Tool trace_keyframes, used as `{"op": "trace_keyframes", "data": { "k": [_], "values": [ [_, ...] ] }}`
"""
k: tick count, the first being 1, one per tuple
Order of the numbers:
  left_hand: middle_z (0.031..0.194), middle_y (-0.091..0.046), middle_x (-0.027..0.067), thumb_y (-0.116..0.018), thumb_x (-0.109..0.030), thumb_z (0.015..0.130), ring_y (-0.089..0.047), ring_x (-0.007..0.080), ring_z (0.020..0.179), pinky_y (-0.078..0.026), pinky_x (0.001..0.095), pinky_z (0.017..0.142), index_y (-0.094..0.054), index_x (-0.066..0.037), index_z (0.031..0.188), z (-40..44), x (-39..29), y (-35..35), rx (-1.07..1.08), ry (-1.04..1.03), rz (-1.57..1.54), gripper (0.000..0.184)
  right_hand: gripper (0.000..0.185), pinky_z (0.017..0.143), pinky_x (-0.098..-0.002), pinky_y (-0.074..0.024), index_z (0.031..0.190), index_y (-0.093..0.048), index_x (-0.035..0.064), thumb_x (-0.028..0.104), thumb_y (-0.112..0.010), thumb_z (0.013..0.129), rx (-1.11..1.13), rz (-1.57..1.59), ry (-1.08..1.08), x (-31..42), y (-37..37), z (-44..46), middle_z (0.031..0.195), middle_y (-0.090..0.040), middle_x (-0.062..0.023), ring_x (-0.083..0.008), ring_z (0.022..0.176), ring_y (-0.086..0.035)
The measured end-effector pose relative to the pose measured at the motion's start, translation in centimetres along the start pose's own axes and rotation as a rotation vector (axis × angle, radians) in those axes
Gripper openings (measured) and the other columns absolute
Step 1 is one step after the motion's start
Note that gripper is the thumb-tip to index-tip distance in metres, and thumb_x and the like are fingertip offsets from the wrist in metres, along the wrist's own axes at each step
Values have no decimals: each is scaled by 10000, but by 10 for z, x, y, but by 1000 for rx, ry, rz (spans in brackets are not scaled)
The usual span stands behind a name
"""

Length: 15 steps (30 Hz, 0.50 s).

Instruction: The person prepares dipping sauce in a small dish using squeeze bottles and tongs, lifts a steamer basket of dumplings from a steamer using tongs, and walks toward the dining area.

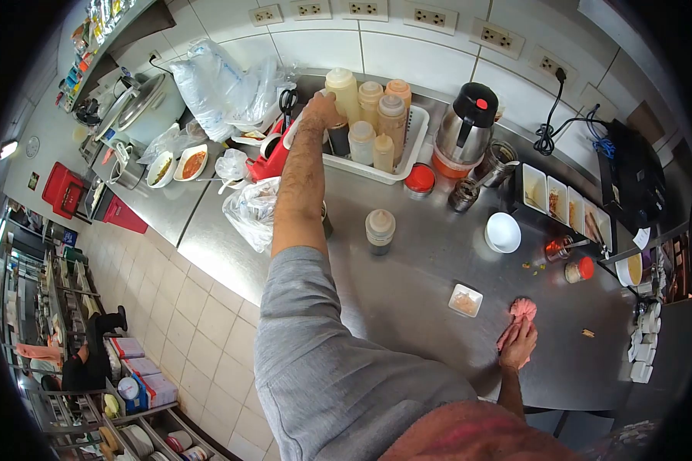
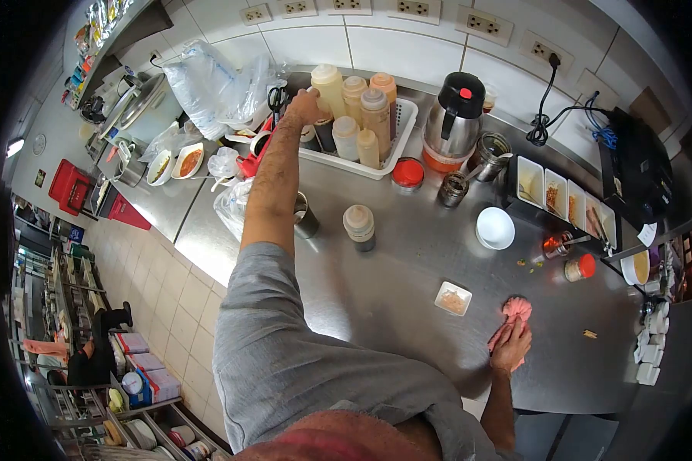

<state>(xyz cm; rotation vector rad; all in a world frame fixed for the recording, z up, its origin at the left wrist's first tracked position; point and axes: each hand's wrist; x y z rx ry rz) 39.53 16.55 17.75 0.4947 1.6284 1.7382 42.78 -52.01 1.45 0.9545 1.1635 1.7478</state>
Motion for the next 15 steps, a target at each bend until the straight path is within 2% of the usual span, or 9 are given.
{"op": "trace_keyframes", "data": {
  "k": [1, 2, 4, 5, 7, 11, 14, 15],
  "values": [
    [1170, -492, 172, -685, -406, 648, -517, 314, 1062, -367, 498, 941, -442, -75, 1199, -2, -1, 1, 28, 12, 13, 687, 355, 865, -398, -359, 1216, -469, 125, 226, -476, 876, 8, 3, -12, 1, 0, 0, 1142, -458, -158, -313, 1040, -448],
    [1170, -492, 172, -685, -406, 648, -517, 314, 1062, -367, 498, 941, -442, -75, 1199, 0, 0, -2, 26, 9, 13, 687, 355, 865, -398, -359, 1216, -469, 125, 226, -476, 876, 6, 3, -14, 1, 0, 0, 1142, -458, -158, -313, 1040, -448],
    [1154, -530, 156, -713, -382, 612, -518, 294, 1075, -265, 570, 981, -412, -109, 1224, 6, 2, -11, 59, 65, -84, 734, 352, 863, -398, -358, 1214, -472, 127, 225, -479, 876, -1, 13, -3, 1, 1, 0, 1140, -459, -159, -312, 1042, -448],
    [1154, -530, 156, -713, -382, 612, -518, 294, 1075, -265, 570, 981, -412, -109, 1224, 6, 1, -9, 57, 58, -86, 734, 352, 863, -398, -358, 1214, -472, 127, 225, -479, 876, -6, 12, -8, 0, 1, 0, 1140, -459, -159, -312, 1042, -448],
    [1107, -576, 133, -724, -370, 597, -528, 271, 1070, -197, 584, 1002, -424, -128, 1212, 0, -1, -7, 34, 43, -98, 725, 351, 865, -398, -357, 1215, -473, 133, 223, -481, 876, 2, 16, -9, 0, 0, 0, 1143, -459, -159, -311, 1046, -445],
    [1070, -598, 114, -726, -360, 596, -543, 263, 1049, -190, 569, 1006, -438, -128, 1190, -4, -2, -2, 22, 52, -114, 699, 350, 866, -399, -356, 1215, -475, 138, 221, -481, 875, 13, 30, -25, -1, 0, -1, 1143, -459, -160, -311, 1045, -446],
    [1046, -607, 113, -737, -367, 586, -557, 274, 1024, -221, 550, 989, -464, -121, 1140, 0, 2, 3, -65, 77, -190, 666, 353, 866, -399, -356, 1219, -473, 141, 219, -480, 875, -17, 19, -6, -3, -3, -1, 1148, -460, -162, -310, 1047, -446],
    [1025, -610, 121, -749, -363, 575, -564, 282, 1004, -277, 515, 960, -473, -113, 1111, 1, 2, 10, -138, 57, -222, 653, 353, 867, -399, -355, 1219, -473, 140, 219, -479, 875, -20, 22, -2, -4, -4, -1, 1151, -460, -163, -310, 1049, -446]
  ]
}}
Point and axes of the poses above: each hand's wrist, its own z-axis towards the middle knuckle, its own y-axis out of the back of the hand, x = y × z
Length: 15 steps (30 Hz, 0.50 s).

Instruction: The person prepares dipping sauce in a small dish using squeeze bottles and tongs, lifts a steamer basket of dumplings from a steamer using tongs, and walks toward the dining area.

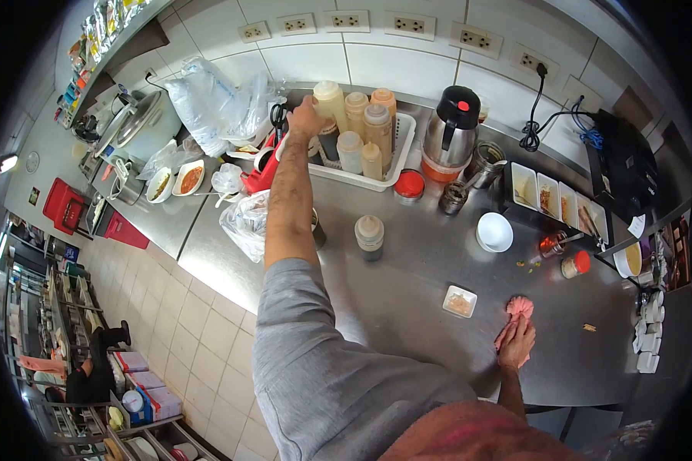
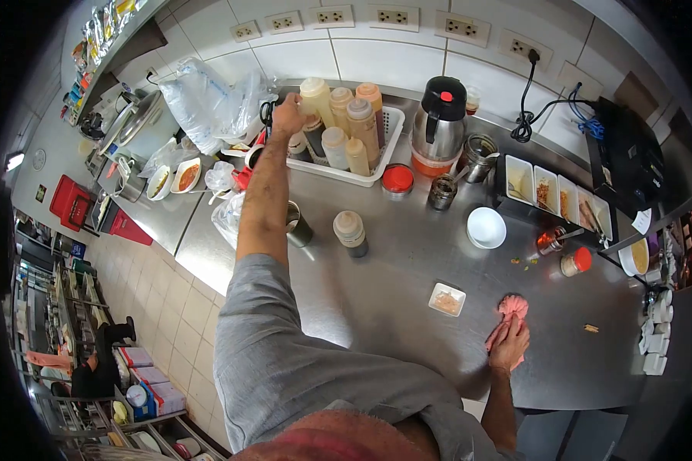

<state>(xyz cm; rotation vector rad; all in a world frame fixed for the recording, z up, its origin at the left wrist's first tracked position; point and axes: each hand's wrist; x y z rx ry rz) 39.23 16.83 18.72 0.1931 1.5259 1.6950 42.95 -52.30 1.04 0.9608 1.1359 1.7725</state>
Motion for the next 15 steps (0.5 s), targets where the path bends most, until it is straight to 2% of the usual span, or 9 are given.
{"op": "trace_keyframes", "data": {
  "k": [1, 2, 4, 5, 6, 9, 12, 14, 15],
  "values": [
    [1005, -612, 130, -761, -359, 565, -571, 289, 984, -334, 480, 932, -483, -105, 1082, 2, 0, 8, -70, -24, -33, 640, 353, 867, -400, -355, 1220, -472, 140, 219, -478, 876, -1, 5, 7, -1, 0, 0, 1155, -460, -164, -310, 1051, -446],
    [1005, -612, 130, -761, -359, 565, -571, 289, 984, -334, 480, 932, -483, -105, 1082, 3, -1, 19, -72, -20, -24, 640, 353, 867, -400, -355, 1220, -472, 140, 219, -478, 876, 3, 13, 11, -1, 0, 0, 1155, -460, -164, -310, 1051, -446],
    [946, -611, 144, -787, -323, 546, -587, 299, 922, -429, 401, 833, -477, -88, 1048, 3, -9, 53, -128, -62, -276, 635, 354, 867, -401, -355, 1219, -471, 138, 220, -479, 875, 13, 15, 8, -1, 1, 1, 1170, -456, -164, -310, 1056, -445],
    [905, -606, 144, -799, -274, 545, -598, 271, 850, -468, 340, 757, -468, -64, 1032, -15, -27, 80, -168, -113, -332, 626, 354, 867, -401, -355, 1219, -471, 138, 220, -479, 875, 14, 30, 16, 0, 2, 1, 1170, -456, -164, -310, 1056, -445],
    [905, -606, 144, -799, -274, 545, -598, 271, 850, -468, 340, 757, -468, -64, 1032, -27, -39, 102, -180, -111, -318, 626, 352, 864, -403, -356, 1215, -473, 135, 219, -481, 873, 8, 26, 17, 0, 3, 2, 1173, -456, -164, -311, 1053, -448],
    [868, -606, 114, -777, -167, 590, -568, 192, 787, -450, 312, 734, -448, -20, 1029, -53, -58, 149, -257, -223, -453, 568, 349, 859, -409, -358, 1208, -476, 133, 217, -484, 870, -20, 40, 50, -6, -5, 4, 1179, -456, -163, -313, 1047, -452],
    [878, -607, 114, -782, -148, 586, -558, 184, 826, -439, 301, 757, -439, -21, 1030, -94, -83, 190, -284, -252, -466, 575, 348, 855, -416, -360, 1206, -477, 136, 218, -482, 868, -61, 74, 118, -14, -17, 8, 1176, -458, -162, -318, 1041, -456],
    [885, -588, 133, -787, -209, 587, -573, 209, 837, -463, 315, 758, -422, -12, 1027, -128, -96, 204, -297, -272, -456, 606, 348, 853, -419, -360, 1205, -477, 138, 221, -481, 867, -84, 105, 166, -17, -17, 12, 1170, -461, -162, -320, 1037, -458],
    [880, -582, 135, -788, -186, 591, -570, 208, 839, -460, 314, 757, -408, -14, 1018, -155, -111, 211, -252, -277, -515, 597, 356, 860, -422, -356, 1210, -474, 142, 224, -480, 864, -71, 141, 179, -15, -13, 13, 1170, -459, -163, -324, 1044, -452]
  ]
}}
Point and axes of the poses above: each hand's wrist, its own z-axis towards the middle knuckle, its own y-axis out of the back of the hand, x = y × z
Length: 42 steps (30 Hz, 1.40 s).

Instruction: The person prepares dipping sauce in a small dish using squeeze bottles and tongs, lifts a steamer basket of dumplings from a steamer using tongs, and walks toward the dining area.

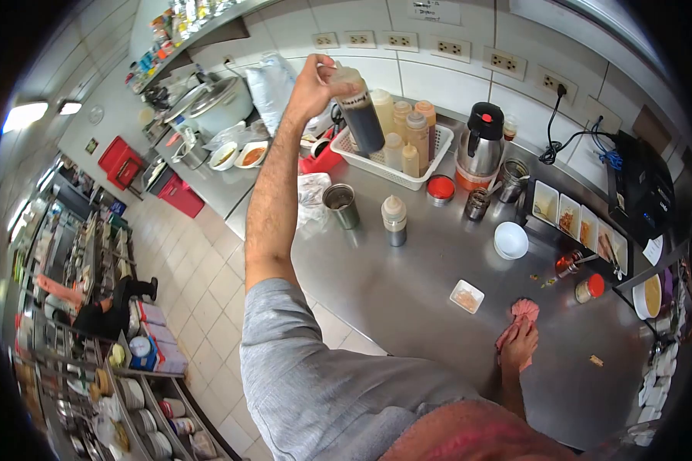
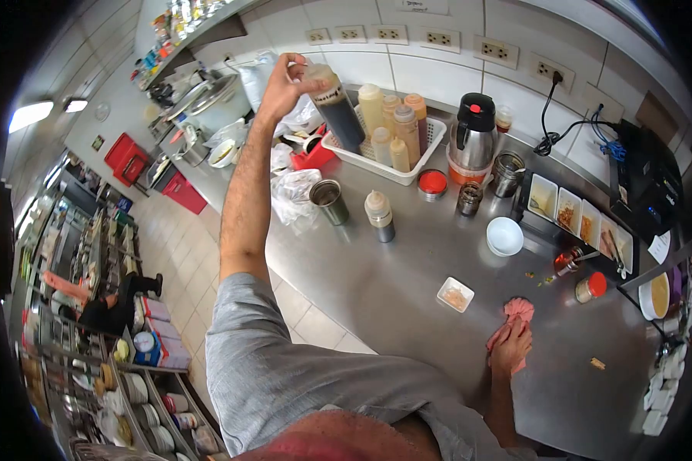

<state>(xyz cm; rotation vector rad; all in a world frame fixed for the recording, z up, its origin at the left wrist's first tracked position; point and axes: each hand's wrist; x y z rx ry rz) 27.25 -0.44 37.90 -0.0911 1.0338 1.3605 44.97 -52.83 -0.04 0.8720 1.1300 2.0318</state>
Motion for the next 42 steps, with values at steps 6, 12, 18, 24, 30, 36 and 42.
{"op": "trace_keyframes", "data": {
  "k": [6, 12, 18, 24, 30, 36, 42],
  "values": [
    [798, -552, 90, -791, -127, 597, -529, 157, 768, -440, 292, 688, -367, -37, 970, -126, -70, -21, 101, 153, -208, 572, 381, 899, -439, -335, 1217, -466, 146, 246, -483, 849, 18, 192, 155, -20, -1, 6, 1169, -445, -170, -339, 1069, -429],
    [892, -526, 68, -821, -155, 560, -478, 145, 813, -421, 301, 755, -388, -62, 945, -261, -82, -81, 83, 241, -54, 587, 536, 936, -429, -323, 1261, -410, 152, 98, -585, 757, 513, 653, 60, 18, 93, 45, 1190, -407, -168, -334, 1091, -401],
    [877, -537, 59, -837, -181, 556, -498, 169, 841, -402, 337, 817, -405, -48, 973, -340, -86, -136, 115, 433, -2, 615, 757, 990, -403, -292, 1313, -341, 116, 131, -718, 657, 483, 704, 525, 45, 35, 46, 1299, -314, -178, -352, 1204, -307],
    [1082, -527, 132, -835, -205, 543, -488, 221, 1013, -362, 359, 937, -334, -12, 1192, -387, -67, -166, -21, 336, -98, 842, 925, 983, -461, -281, 1357, -248, 166, 196, -771, 595, 576, 548, 557, 79, 10, 52, 1353, -242, -213, -388, 1231, -273],
    [1338, -291, 193, -862, -186, 484, -291, 283, 1248, -214, 374, 1054, -123, -10, 1340, -419, -44, -205, -91, 404, -257, 1145, 943, 969, -457, -301, 1365, -232, 169, 184, -766, 588, 626, 490, 528, 94, -16, 62, 1319, -308, -205, -374, 1186, -341],
    [1174, -429, 145, -817, -168, 580, -439, 227, 1096, -349, 347, 953, -260, -15, 1242, -407, -36, -222, -126, 511, -346, 879, 849, 939, -415, -352, 1339, -273, 109, 105, -708, 609, 654, 488, 507, 99, -11, 67, 1158, -487, -192, -339, 1096, -443],
    [1070, -530, 99, -812, -174, 578, -504, 197, 1016, -387, 336, 912, -381, -16, 1186, -396, -49, -199, 194, 545, -477, 762, 755, 937, -391, -365, 1298, -340, 68, 41, -652, 611, 780, 662, 558, 95, 36, 91, 1157, -489, -188, -334, 1091, -443]
  ]
}}
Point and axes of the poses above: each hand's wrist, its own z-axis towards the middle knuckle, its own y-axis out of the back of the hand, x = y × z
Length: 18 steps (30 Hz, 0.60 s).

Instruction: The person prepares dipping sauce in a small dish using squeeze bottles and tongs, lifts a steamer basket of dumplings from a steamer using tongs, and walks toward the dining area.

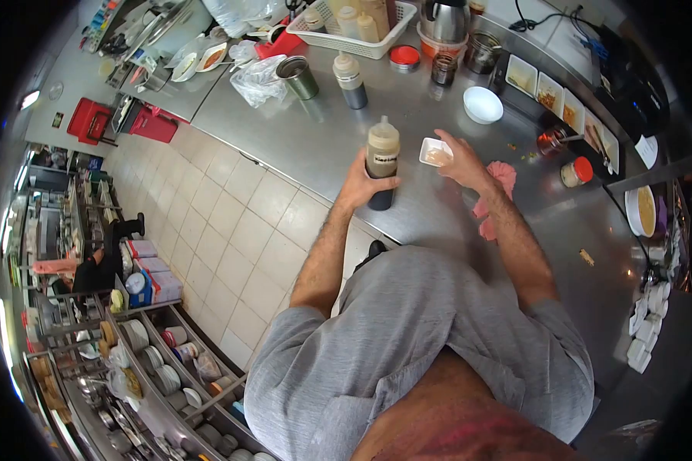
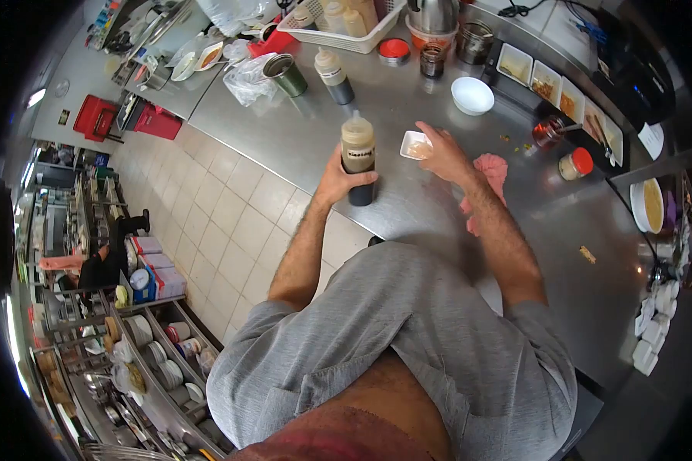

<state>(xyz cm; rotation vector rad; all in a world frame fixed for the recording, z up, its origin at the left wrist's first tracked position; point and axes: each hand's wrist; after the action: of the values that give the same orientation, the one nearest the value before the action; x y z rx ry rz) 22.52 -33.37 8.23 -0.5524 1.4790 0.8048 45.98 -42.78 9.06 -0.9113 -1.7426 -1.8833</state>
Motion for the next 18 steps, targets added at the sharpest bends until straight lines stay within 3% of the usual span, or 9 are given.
{"op": "trace_keyframes", "data": {
  "k": [6, 16, 18],
  "values": [
    [1084, -552, 76, -823, -160, 517, -490, 194, 1045, -357, 318, 936, -467, -40, 1187, -11, -21, 5, 388, 162, 112, 767, 757, 955, -367, -357, 1293, -354, 82, 11, -629, 591, 142, 27, 121, 16, 27, -8, 1163, -470, -174, -314, 1105, -429],
    [1012, -575, 80, -815, -152, 513, -512, 199, 979, -375, 300, 894, -508, -32, 1115, -16, -26, 19, 478, 253, 294, 687, 694, 995, -346, -336, 1257, -395, 61, -56, -573, 596, 197, 48, 204, 15, 22, -15, 1201, -472, -136, -286, 1161, -389],
    [973, -599, 128, -791, -206, 513, -559, 240, 941, -424, 315, 844, -507, -41, 1097, -17, -31, 20, 476, 223, 411, 670, 696, 993, -342, -337, 1256, -396, 61, -57, -575, 593, 194, 49, 207, 12, 17, -16, 1200, -472, -134, -283, 1160, -388]
  ]
}}
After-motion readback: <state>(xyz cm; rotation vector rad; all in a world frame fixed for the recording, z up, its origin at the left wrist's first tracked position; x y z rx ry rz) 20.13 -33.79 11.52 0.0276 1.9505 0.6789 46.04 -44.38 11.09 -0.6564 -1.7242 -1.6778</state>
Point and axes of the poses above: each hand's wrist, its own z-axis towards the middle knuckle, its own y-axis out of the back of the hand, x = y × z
